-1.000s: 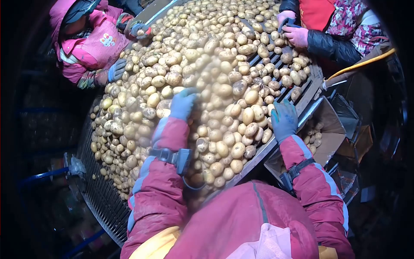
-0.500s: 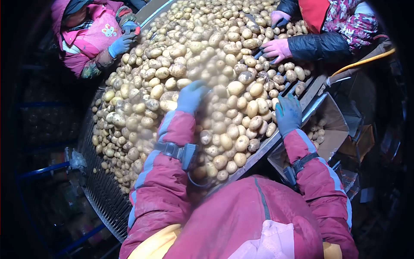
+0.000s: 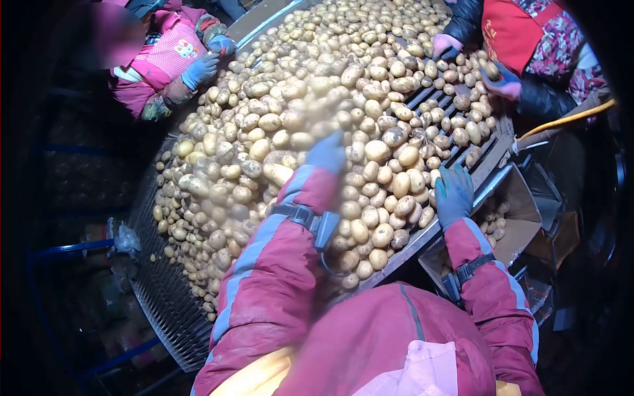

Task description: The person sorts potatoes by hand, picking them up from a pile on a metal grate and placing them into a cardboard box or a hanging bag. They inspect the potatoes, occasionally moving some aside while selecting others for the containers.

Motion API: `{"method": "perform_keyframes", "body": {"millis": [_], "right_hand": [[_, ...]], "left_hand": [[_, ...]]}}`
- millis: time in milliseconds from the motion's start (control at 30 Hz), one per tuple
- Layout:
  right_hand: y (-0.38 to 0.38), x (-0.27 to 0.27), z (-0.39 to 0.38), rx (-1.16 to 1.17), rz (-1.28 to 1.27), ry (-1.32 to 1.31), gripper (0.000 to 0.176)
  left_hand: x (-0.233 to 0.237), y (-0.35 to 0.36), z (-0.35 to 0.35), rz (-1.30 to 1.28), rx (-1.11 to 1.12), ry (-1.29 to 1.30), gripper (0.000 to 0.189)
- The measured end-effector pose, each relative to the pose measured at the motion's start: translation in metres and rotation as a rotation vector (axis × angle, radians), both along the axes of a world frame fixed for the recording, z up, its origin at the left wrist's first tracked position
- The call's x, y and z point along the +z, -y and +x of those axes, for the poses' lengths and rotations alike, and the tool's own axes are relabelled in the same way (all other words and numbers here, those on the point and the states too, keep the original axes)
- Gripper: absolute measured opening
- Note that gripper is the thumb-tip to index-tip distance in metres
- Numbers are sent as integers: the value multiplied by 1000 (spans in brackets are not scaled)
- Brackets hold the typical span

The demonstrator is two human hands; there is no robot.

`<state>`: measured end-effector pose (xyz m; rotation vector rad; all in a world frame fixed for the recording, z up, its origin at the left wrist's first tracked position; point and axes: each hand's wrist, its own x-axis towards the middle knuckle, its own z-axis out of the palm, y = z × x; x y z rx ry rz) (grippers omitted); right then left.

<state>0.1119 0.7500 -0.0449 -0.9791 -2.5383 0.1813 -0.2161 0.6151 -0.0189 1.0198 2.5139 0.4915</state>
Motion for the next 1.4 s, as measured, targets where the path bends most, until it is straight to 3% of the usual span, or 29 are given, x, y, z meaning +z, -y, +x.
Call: {"method": "perform_keyframes", "body": {"millis": [33,167,467,533,600,667,800,833,933,967,1133,1167,1200,1267,1400], "right_hand": [[0,0,-1,-1,-5,6,34],[0,9,-2,-5,-80,51,33],[0,-1,0,4,-23,62,31],[-1,-6,1,-5,-6,69,31],[-1,-5,0,-8,0,55,31],[1,-1,0,-4,-8,26,31],[-1,-1,0,8,22,-14,32],[0,1,-1,8,5,-17,32],[-1,9,-1,8,-33,-9,32],[0,12,-2,6,-41,1,32],[0,13,-2,3,-7,-50,28],[0,15,-3,3,-9,-59,27],[1,17,-4,6,-14,-71,26],[1,16,-5,5,-17,-59,27],[2,16,1,-19,-131,64,38]], "left_hand": [[18,-7,7,-83,31,55,55],[5,-14,-3,198,42,329,45],[6,-21,3,80,48,225,49],[-6,-13,-7,186,-148,173,49],[-21,-14,-11,202,-177,208,49],[-18,-22,-4,122,-37,339,49],[2,-35,-5,75,0,584,68],[-5,-41,-6,24,-12,414,64],[-23,-53,-1,-74,-20,288,55],[-23,-50,1,20,-25,256,45],[2,-36,5,178,81,502,33],[12,-29,4,234,98,673,46],[22,-20,9,385,156,944,41],[56,-3,19,441,178,1225,47],[103,32,52,577,-25,1474,61]]}}
